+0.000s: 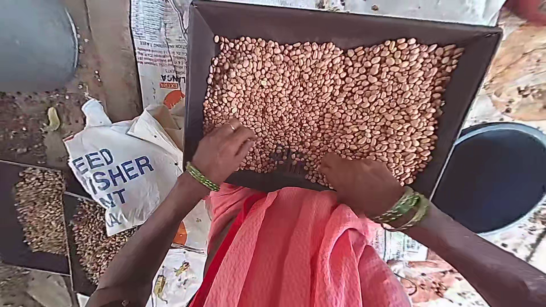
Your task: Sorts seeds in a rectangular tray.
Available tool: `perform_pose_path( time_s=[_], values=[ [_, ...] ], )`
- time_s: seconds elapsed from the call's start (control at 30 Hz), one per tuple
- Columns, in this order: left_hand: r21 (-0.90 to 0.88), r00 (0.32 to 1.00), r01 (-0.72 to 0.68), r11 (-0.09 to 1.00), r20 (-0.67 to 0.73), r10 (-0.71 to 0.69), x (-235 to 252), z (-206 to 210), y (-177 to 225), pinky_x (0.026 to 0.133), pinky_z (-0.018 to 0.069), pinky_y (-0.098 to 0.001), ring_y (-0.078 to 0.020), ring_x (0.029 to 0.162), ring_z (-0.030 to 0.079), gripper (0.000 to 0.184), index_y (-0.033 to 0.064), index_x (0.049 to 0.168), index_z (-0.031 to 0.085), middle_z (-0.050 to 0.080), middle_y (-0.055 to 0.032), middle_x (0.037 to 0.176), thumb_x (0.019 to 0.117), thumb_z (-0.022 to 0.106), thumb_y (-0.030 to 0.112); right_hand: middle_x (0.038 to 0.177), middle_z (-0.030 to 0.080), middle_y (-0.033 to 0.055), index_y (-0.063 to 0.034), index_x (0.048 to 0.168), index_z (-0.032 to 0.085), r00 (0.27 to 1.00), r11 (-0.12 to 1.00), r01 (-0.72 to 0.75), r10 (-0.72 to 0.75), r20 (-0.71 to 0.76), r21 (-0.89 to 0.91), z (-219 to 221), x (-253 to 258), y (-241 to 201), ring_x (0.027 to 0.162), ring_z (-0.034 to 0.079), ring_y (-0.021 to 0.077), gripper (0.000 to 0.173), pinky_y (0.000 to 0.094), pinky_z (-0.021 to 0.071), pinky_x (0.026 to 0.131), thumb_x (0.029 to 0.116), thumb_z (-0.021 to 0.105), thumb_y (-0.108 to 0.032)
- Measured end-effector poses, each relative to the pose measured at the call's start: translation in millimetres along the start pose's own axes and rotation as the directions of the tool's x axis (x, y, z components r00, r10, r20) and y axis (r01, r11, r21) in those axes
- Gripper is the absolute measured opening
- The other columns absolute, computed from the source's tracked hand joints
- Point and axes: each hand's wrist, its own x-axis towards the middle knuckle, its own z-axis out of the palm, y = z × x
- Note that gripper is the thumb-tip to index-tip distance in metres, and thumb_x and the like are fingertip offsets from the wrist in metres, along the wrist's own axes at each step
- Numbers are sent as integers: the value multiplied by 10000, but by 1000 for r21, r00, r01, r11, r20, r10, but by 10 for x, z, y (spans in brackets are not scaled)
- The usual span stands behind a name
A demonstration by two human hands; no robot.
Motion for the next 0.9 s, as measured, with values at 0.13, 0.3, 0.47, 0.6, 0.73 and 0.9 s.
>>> perform_pose_path(
  time_s=[0.13, 0.3, 0.47, 0.6, 0.73, 0.9],
  values=[
    [33, 992, -101, 994, 83, 98, 95, 294, 159, 875, 577, -551, -403, 1025, 697, 256, 25, 1115, 728, 694, -219, 1100, 1018, 615, 233, 584, 451, -109, -197, 949, 636, 996, 322, 2, -88, 28, 947, -254, -39, 372, 427, 358, -41, 214, 119, 311, 389, 1047, 449, -238],
    [131, 971, 48, 990, 226, -77, 162, 296, 404, 959, 547, -499, -401, 1121, 679, 268, -45, 1167, 679, 684, -248, 1167, 1044, 562, 162, 578, 469, -131, -247, 712, 561, 995, -11, -74, -75, 73, 997, -266, 276, 236, 420, 350, -55, 431, 101, 294, 385, 1065, 452, -469],
    [-13, 856, 238, 971, 475, -203, 19, 66, 493, 989, 500, -543, -392, 1198, 632, 377, -28, 1232, 661, 648, -240, 1266, 1080, 498, 276, 636, 546, -12, -78, 893, 673, 979, 667, 180, -47, -200, 723, -116, 846, -324, 509, 482, 67, 301, 253, 420, 489, 1075, 521, -264],
    [-136, 921, 360, 923, 210, -328, -344, -232, 210, 883, 558, -566, -356, 1012, 706, 237, -1, 1065, 728, 718, -191, 1076, 1003, 634, 207, 820, 714, 164, -38, 1191, 673, 879, 914, 399, -358, -315, 73, 56, 1226, -690, 650, 711, 365, 240, 523, 563, 550, 1055, 535, -180],
    [-119, 928, 335, 935, -131, -350, -371, -446, -142, 756, 577, -528, -314, 852, 715, 181, 28, 1105, 689, 717, -159, 996, 970, 680, 149, 809, 675, 178, -14, 1189, 648, 841, 882, 430, -469, -269, -194, 194, 1436, -798, 645, 697, 374, 207, 472, 532, 482, 1002, 568, -51],
    [-56, 976, 156, 986, -144, -162, 120, -418, -143, 859, 560, -521, -362, 987, 684, 187, 24, 1123, 723, 681, -200, 1081, 1011, 636, 145, 762, 684, 102, -13, 1144, 675, 950, 832, 298, -212, -229, 468, 101, 1204, -741, 607, 651, 225, 230, 402, 544, 568, 1049, 560, -188]
  ],
)
